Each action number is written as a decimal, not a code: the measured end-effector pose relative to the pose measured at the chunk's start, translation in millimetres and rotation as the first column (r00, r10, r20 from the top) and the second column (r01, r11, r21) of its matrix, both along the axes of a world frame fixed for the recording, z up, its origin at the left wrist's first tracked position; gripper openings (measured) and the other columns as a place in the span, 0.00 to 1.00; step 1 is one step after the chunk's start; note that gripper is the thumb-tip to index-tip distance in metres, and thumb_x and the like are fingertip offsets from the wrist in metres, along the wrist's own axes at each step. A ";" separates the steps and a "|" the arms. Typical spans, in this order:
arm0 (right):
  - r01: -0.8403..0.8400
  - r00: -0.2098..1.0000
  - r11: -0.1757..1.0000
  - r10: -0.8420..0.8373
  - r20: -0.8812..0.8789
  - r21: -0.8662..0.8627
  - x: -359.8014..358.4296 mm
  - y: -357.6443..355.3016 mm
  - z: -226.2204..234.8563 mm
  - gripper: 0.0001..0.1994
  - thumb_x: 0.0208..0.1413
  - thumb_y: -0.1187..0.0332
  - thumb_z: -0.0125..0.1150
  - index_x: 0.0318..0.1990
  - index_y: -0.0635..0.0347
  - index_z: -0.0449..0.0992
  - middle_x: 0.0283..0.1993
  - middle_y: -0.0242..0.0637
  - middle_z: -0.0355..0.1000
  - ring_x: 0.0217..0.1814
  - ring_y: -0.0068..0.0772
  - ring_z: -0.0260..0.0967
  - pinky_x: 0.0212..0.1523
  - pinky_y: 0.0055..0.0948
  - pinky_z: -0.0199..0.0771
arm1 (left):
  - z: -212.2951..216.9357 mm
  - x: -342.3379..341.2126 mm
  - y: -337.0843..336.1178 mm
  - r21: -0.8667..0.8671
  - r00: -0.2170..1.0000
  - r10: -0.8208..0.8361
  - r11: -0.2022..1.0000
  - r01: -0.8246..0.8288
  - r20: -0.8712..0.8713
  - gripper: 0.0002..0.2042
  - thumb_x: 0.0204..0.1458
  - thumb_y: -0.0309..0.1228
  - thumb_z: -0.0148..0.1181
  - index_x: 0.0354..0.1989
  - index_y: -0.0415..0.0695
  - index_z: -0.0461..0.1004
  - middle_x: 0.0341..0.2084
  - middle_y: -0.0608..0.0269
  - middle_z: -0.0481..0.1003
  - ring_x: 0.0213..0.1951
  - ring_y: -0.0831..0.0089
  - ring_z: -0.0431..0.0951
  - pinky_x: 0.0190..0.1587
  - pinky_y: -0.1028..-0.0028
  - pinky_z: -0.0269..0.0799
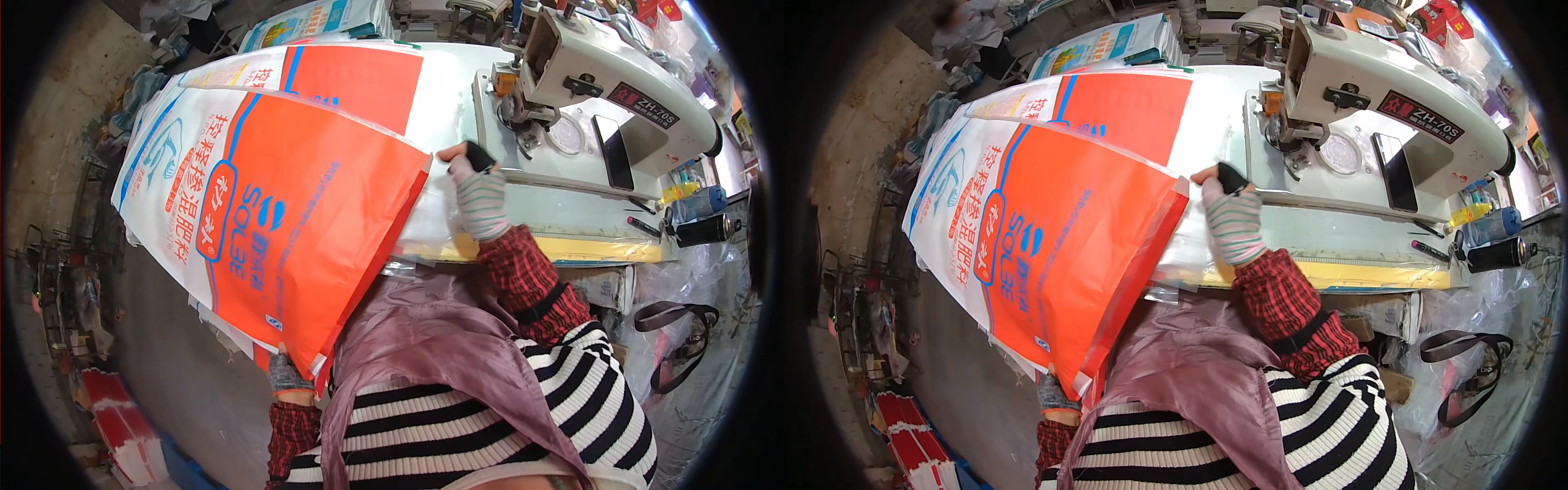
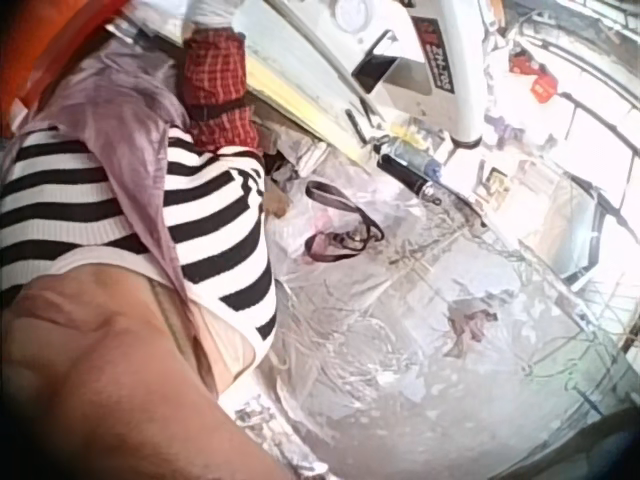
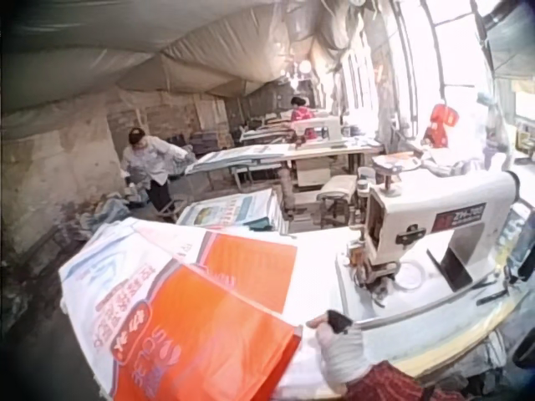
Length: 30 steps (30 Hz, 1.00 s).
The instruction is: Sewing large plastic fertilizer bags using an industrial sewing machine on a factory floor.
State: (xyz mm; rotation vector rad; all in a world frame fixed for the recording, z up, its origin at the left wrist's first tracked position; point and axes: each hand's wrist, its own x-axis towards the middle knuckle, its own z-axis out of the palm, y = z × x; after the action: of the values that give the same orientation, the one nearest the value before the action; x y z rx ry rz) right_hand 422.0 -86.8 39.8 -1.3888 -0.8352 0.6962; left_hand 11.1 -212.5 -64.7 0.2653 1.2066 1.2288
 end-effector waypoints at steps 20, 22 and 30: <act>-0.157 0.680 0.685 0.598 0.426 -0.711 -2.7 12.9 -8.0 0.19 0.44 0.57 0.57 0.41 0.62 0.73 0.38 0.52 0.71 0.44 0.49 0.69 0.45 0.37 0.68 | 50.1 68.5 -19.6 -0.039 0.986 0.138 0.990 -0.135 0.092 0.23 0.52 0.42 0.54 0.51 0.39 0.62 0.47 0.53 0.67 0.45 0.61 0.71 0.43 0.62 0.70; -0.248 0.620 0.741 0.616 0.486 -0.624 3.9 4.3 -23.3 0.21 0.44 0.54 0.57 0.41 0.62 0.73 0.37 0.53 0.71 0.43 0.50 0.69 0.43 0.39 0.69 | 53.9 59.5 -26.4 -0.038 0.978 0.174 0.985 -0.171 0.115 0.22 0.53 0.43 0.54 0.48 0.38 0.64 0.45 0.53 0.69 0.42 0.63 0.72 0.39 0.64 0.72; -0.619 0.168 0.745 0.435 0.885 -0.249 -87.7 -36.9 -35.1 0.12 0.52 0.60 0.55 0.40 0.55 0.73 0.24 0.47 0.64 0.27 0.44 0.64 0.25 0.39 0.63 | -26.1 -72.2 -114.3 -0.108 0.490 0.080 0.933 -0.343 -0.868 0.11 0.52 0.34 0.51 0.35 0.38 0.71 0.21 0.59 0.72 0.24 0.69 0.72 0.28 0.67 0.68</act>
State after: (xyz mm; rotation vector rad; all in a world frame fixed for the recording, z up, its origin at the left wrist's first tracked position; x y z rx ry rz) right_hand 334.3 -123.7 4.7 -1.2296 -2.3663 0.2483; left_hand -61.1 -326.8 -90.8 0.5779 2.3394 1.1270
